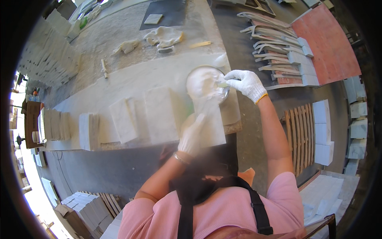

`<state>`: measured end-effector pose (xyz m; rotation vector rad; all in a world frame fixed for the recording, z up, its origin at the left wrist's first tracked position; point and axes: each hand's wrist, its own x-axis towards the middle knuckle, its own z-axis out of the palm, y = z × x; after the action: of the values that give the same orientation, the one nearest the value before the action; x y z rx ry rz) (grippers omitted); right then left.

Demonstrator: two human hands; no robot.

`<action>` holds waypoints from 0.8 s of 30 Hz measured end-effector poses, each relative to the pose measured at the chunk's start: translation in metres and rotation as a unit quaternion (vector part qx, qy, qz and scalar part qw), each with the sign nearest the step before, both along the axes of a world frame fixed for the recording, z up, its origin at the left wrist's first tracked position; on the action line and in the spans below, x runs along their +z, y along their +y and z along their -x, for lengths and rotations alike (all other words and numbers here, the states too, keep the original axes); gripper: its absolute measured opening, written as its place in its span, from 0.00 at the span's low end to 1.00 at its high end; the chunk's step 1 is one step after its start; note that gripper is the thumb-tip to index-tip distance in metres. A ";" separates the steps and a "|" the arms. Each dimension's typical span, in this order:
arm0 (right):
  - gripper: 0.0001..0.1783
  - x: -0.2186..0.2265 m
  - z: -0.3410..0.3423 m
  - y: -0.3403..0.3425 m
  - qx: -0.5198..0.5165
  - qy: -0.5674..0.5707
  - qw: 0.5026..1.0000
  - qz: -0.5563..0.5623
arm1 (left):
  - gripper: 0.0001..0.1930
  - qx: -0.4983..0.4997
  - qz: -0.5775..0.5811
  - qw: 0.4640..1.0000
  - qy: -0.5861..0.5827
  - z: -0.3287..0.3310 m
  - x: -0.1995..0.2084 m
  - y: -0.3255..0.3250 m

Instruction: The person repeatedly scoops a white paste from a metal container with a small metal spatula and spreads it onto the edges of rectangular white tiles. They then use a green block to rub the edges of the tiles, repeating this cycle for multiple tiles on a workbench.

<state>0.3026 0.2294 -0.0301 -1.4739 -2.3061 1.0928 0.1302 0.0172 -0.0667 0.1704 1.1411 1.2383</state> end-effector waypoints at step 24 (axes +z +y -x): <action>0.10 0.018 0.002 -0.058 -0.060 0.189 0.980 -0.028 | 0.16 0.063 -0.005 0.995 -0.073 -0.007 0.005 0.007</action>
<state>0.3003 0.1713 -0.0120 -1.2398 -1.9456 1.1492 0.1367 0.0242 -0.0619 0.0150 1.0311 1.3449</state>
